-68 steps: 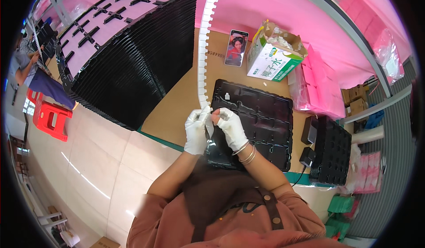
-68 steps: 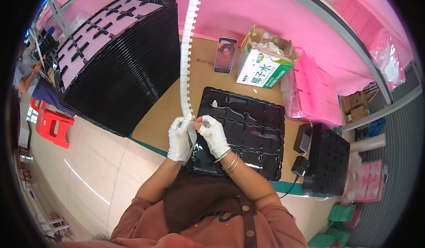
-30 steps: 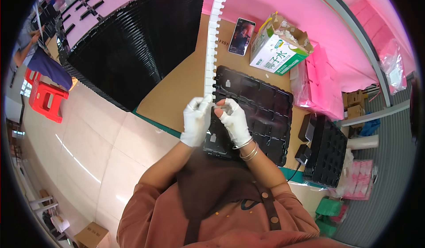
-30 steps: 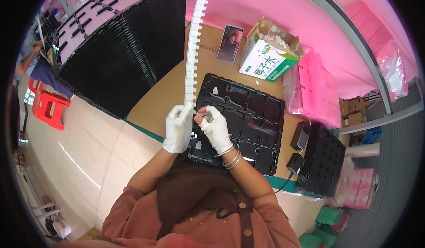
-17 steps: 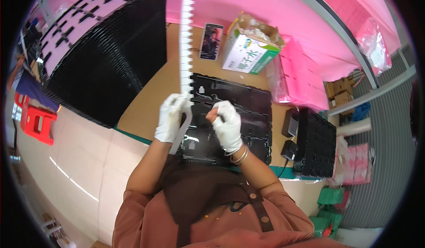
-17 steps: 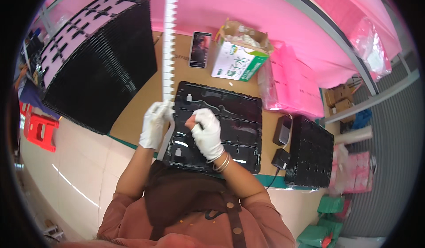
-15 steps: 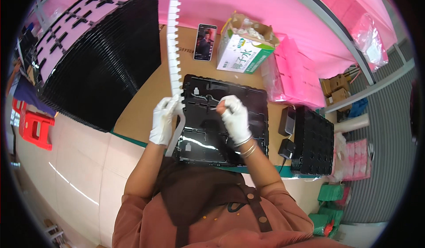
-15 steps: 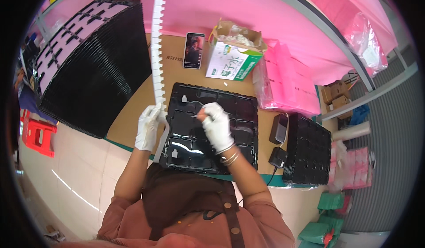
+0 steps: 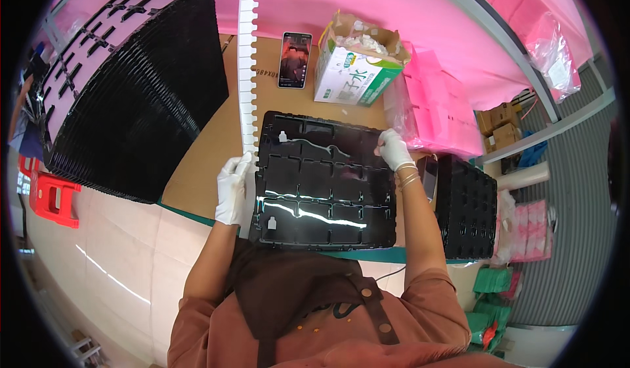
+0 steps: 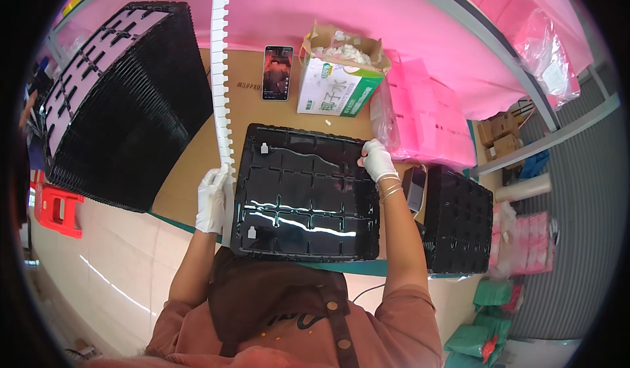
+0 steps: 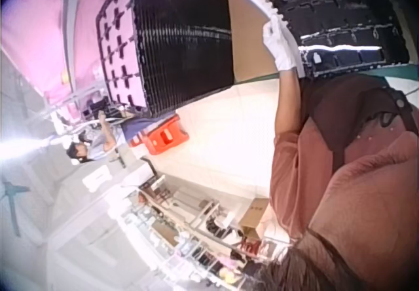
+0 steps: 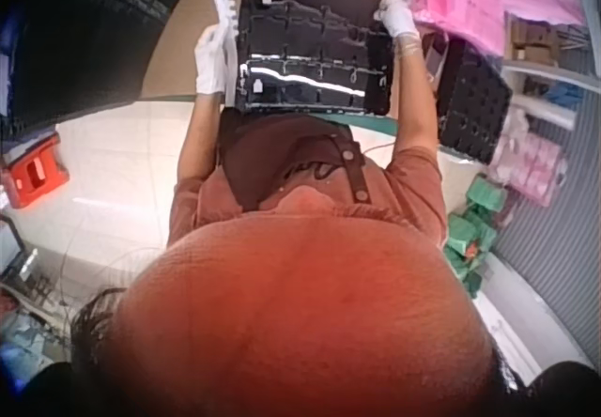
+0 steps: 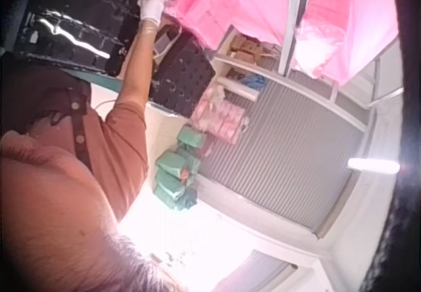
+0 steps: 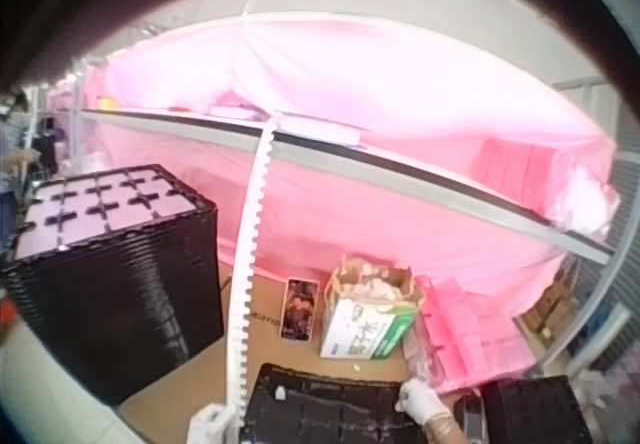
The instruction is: The person assembles black plastic trays by inserting white plastic clips into the tray's edge slots and then placing a pink foam insert inside. The person repeats this process for multiple trays, stacking the finished units to the left.
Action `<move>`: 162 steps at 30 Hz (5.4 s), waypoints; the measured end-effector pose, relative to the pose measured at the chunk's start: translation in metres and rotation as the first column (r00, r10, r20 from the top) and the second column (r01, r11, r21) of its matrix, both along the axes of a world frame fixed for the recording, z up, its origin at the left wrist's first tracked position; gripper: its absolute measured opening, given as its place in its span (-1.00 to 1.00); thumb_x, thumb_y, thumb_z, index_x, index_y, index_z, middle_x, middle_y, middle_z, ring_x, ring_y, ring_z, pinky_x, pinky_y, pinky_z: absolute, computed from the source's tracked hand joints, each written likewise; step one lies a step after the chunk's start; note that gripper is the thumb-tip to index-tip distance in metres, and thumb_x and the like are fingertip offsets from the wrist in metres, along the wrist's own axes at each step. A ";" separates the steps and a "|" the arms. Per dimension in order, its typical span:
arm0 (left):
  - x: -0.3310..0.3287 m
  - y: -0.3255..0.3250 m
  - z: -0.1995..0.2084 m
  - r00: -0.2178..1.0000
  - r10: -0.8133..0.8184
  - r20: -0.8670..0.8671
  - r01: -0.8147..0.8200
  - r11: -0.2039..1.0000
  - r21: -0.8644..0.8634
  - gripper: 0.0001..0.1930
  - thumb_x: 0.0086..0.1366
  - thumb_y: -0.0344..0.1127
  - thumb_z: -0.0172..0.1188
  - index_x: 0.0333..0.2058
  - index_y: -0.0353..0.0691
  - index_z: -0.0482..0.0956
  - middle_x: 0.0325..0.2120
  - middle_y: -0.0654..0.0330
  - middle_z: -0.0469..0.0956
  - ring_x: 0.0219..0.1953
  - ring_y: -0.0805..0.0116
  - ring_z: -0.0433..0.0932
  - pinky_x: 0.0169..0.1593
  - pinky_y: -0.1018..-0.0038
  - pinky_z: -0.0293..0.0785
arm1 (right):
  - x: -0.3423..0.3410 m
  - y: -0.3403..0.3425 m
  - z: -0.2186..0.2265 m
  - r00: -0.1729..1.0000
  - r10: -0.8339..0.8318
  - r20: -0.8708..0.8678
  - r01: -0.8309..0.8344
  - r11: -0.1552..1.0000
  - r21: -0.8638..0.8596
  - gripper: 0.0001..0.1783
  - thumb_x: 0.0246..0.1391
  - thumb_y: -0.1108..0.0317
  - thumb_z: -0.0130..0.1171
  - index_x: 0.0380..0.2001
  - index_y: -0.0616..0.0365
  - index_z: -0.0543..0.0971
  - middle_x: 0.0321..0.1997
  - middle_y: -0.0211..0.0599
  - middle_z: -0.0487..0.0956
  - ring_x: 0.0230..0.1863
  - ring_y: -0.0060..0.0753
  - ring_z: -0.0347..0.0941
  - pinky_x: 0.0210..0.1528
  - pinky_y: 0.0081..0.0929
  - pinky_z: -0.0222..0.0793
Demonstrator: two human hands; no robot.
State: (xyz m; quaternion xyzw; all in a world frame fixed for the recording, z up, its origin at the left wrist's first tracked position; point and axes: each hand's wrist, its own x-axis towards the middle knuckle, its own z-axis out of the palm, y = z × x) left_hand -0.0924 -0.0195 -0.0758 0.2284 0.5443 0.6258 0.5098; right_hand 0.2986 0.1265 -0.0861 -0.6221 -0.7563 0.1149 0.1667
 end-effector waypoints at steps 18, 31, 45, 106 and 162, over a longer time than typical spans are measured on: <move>0.065 -0.005 0.047 0.995 -0.022 0.098 0.013 0.996 0.089 -0.82 0.37 -0.19 0.19 -0.36 -0.15 0.59 -0.51 0.38 0.53 -0.50 0.68 0.38 -0.41 0.68 0.31 | -0.187 -0.124 0.058 0.389 -0.071 -0.919 -0.182 0.972 -0.152 -0.79 0.09 0.39 0.32 -0.23 0.21 0.56 -0.28 -0.41 0.60 -0.28 -0.62 0.48 -0.18 -0.58 0.40; 0.049 0.004 0.062 0.958 -0.259 0.121 0.247 0.963 0.108 -0.79 0.32 -0.14 0.21 -0.30 -0.15 0.54 -0.45 0.34 0.50 -0.40 0.55 0.46 -0.31 0.46 0.43 | -0.177 -0.155 0.088 0.648 0.261 -0.716 0.020 0.933 0.358 -0.84 -0.23 0.62 0.35 -0.55 0.15 0.58 -0.41 -0.32 0.53 -0.35 -0.34 0.47 -0.25 -0.47 0.40; -0.015 -0.021 -0.022 0.944 -0.249 -0.216 0.252 0.968 -0.014 -0.68 0.39 -0.18 0.16 -0.10 -0.35 0.53 -0.24 0.18 0.58 -0.15 0.42 0.57 0.03 0.48 0.45 | 0.003 -0.210 0.013 1.000 -0.019 -0.023 0.017 0.995 -0.098 -0.85 -0.28 0.63 0.29 -0.58 0.16 0.56 -0.34 -0.21 0.53 -0.21 -0.08 0.46 -0.17 -0.26 0.43; -0.012 -0.027 -0.029 0.800 -0.314 -0.511 0.324 0.943 -0.071 -0.75 0.34 -0.32 0.21 -0.10 -0.35 0.55 -0.21 0.19 0.58 -0.16 0.46 0.51 -0.04 0.50 0.42 | 0.003 -0.218 0.016 0.958 -0.083 -0.275 0.037 0.985 -0.166 -0.78 -0.26 0.65 0.34 -0.52 0.23 0.49 -0.36 -0.26 0.52 -0.29 -0.20 0.48 -0.21 -0.38 0.41; -0.012 -0.029 -0.029 0.746 -0.281 -0.604 0.353 0.936 0.000 -0.76 0.28 -0.34 0.25 -0.13 -0.34 0.56 -0.19 0.17 0.54 -0.17 0.39 0.51 -0.04 0.45 0.43 | -0.009 -0.230 -0.004 0.954 -0.182 -0.238 0.174 0.983 -0.052 -0.73 -0.22 0.78 0.18 -0.42 0.24 0.45 -0.34 -0.19 0.48 -0.37 -0.17 0.49 -0.30 -0.36 0.45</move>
